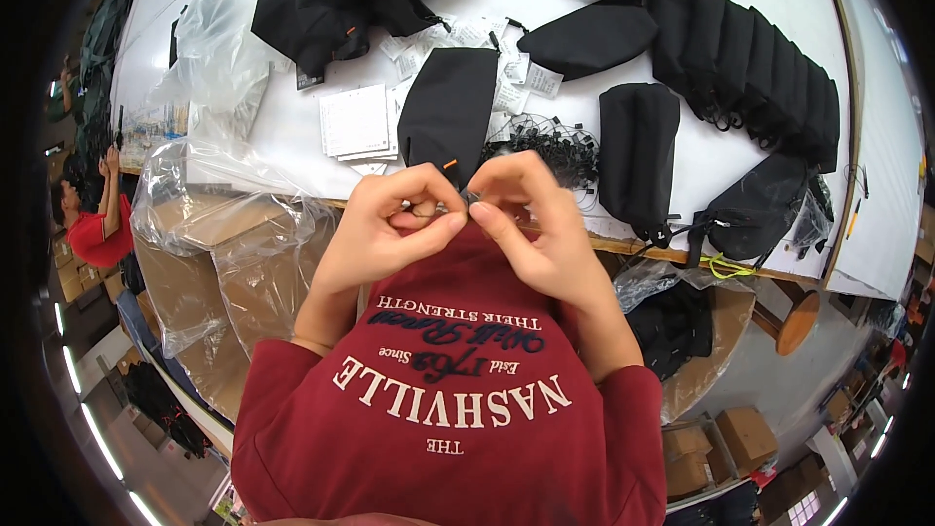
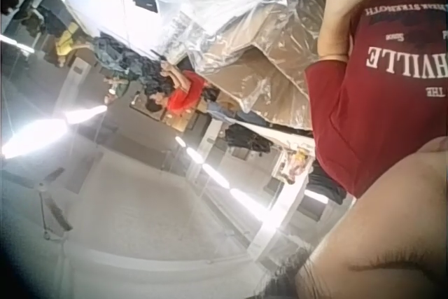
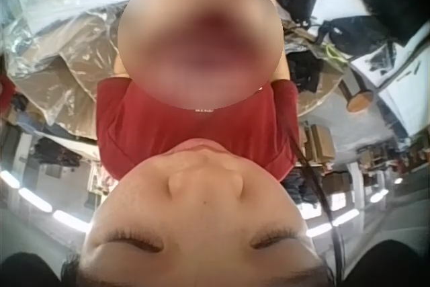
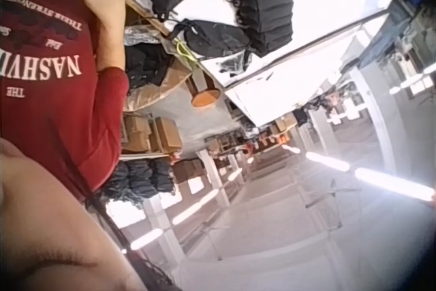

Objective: The recorder attaches product labels and mesh components to black pouches on a production table.

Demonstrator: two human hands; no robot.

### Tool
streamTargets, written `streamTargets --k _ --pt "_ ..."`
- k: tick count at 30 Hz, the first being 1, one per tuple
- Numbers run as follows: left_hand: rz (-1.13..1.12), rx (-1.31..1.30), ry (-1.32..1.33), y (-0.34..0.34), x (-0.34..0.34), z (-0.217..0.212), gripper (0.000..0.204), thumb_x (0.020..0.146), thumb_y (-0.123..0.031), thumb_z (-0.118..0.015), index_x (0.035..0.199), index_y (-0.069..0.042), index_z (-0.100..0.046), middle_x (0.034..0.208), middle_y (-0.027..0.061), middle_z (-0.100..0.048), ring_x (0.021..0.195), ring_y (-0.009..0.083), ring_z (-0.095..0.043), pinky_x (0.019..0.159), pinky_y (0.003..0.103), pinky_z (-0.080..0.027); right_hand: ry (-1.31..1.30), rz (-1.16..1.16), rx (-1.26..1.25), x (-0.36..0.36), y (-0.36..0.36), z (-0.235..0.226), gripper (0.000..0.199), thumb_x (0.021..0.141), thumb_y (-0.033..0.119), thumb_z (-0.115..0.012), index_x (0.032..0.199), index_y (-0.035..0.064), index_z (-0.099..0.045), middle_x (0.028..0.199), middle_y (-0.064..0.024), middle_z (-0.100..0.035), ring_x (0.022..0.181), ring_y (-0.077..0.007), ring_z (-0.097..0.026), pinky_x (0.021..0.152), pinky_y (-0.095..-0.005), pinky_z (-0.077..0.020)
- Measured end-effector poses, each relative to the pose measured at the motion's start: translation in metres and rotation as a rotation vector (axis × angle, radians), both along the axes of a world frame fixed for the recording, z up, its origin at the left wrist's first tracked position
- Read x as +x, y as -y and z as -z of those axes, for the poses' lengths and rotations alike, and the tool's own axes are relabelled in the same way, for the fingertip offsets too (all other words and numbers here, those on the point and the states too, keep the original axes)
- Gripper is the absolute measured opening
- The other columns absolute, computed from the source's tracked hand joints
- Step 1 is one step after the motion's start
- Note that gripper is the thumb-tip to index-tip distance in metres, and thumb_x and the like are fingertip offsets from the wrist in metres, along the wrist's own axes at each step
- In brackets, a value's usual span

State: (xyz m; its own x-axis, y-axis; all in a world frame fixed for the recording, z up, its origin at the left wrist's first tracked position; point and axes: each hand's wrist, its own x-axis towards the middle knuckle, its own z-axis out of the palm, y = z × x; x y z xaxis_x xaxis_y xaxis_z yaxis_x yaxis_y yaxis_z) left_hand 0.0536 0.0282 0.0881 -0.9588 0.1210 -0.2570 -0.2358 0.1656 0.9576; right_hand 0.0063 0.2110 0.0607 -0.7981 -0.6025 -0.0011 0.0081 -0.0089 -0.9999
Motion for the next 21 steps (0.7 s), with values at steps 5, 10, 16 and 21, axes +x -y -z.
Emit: streamTargets --k 5,10,16,21 --pt "0.073 0.138 -0.254 0.006 -0.006 -0.006 0.007 0.075 -0.003 -0.069 0.079 -0.005 -0.064 0.056 -0.0043 -0.040 0.054 0.0055 -0.035 0.049 0.023 -0.026 0.445 0.299 -0.145 -0.018 -0.018 0.040 0.008 0.094 0.013 -0.052 0.092 0.0058 -0.055 0.063 0.0057 -0.044 0.054 -0.0016 -0.034 0.051 -0.0178 -0.0259" --pt "0.286 0.136 -0.402 -0.004 -0.011 -0.009 0.008 0.070 -0.003 -0.074 0.074 -0.006 -0.067 0.058 -0.0017 -0.050 0.057 0.0136 -0.040 0.054 0.029 -0.031 0.847 0.068 0.016 -0.009 0.000 0.071 0.026 0.096 0.030 -0.049 0.093 0.0072 -0.061 0.064 0.0031 -0.053 0.056 -0.0022 -0.045 0.050 -0.0170 -0.0306" --pt "0.506 0.208 -0.346 -0.007 -0.004 -0.003 0.004 0.081 -0.010 -0.068 0.082 -0.008 -0.065 0.071 -0.0002 -0.058 0.069 0.0170 -0.051 0.064 0.030 -0.041 0.866 0.000 -0.097 -0.007 0.014 0.074 0.022 0.095 0.028 -0.052 0.089 0.0078 -0.059 0.065 0.0006 -0.056 0.052 -0.0039 -0.045 0.050 -0.0174 -0.0322" --pt "0.482 0.217 -0.386 0.003 -0.009 -0.003 0.002 0.083 -0.006 -0.066 0.082 -0.004 -0.065 0.090 0.0080 -0.062 0.084 0.0210 -0.060 0.076 0.032 -0.046 0.715 -0.079 -0.052 -0.001 0.017 0.080 0.011 0.092 0.015 -0.056 0.087 0.0056 -0.058 0.063 0.0021 -0.054 0.051 -0.0015 -0.044 0.045 -0.0169 -0.0334"
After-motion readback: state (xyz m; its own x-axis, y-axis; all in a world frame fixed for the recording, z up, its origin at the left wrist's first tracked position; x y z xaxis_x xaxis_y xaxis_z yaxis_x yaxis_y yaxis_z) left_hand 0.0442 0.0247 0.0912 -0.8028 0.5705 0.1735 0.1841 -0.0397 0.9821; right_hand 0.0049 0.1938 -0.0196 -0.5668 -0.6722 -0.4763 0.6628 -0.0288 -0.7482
